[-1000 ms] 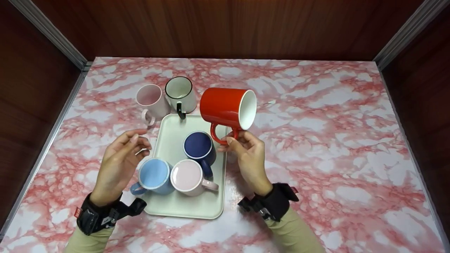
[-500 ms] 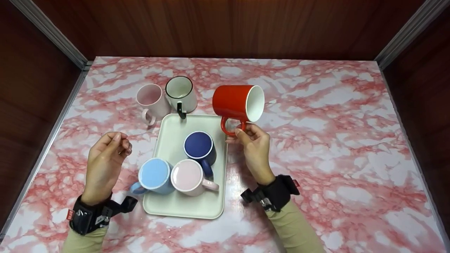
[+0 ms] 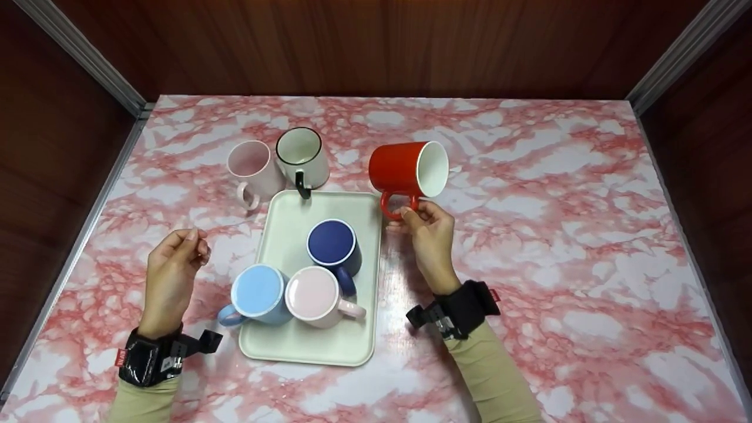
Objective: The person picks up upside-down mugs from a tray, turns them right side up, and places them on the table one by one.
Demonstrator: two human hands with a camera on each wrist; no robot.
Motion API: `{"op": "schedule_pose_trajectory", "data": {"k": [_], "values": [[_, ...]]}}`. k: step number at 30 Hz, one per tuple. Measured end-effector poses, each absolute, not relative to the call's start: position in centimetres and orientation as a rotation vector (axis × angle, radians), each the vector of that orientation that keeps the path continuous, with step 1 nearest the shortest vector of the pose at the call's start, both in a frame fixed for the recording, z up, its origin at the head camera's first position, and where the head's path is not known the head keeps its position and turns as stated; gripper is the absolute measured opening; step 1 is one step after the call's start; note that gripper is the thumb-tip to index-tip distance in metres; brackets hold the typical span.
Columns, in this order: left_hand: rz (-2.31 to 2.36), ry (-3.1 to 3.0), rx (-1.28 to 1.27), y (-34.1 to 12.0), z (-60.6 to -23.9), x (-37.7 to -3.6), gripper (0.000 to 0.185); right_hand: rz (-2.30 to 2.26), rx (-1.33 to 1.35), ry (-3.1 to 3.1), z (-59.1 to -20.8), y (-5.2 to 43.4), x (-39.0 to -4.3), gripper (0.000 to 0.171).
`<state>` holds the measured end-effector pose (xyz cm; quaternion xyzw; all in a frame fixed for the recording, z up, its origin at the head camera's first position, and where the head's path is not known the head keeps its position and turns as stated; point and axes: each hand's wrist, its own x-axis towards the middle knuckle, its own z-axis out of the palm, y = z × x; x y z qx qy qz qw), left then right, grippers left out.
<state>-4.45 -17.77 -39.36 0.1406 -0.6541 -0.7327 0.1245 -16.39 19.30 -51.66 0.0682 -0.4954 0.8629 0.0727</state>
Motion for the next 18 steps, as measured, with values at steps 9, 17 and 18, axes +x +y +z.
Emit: {"op": "schedule_pose_trajectory", "data": {"k": [9, 17, 18], "values": [[-2.132, -1.956, 0.483, -18.8, -41.1, -4.4, 0.018, 2.586, 0.056, -1.574, -47.4, 17.4, -15.4, 0.013], [-2.119, -1.992, 0.498, -19.1, -42.0, -4.2, 0.019, 2.541, -0.150, -1.737, -42.8, 15.5, -14.8, 0.004], [-2.117, -1.992, 0.502, -19.2, -42.0, -4.2, 0.018, 2.531, -0.152, -1.756, -42.9, 15.4, -15.0, 0.002]]}}
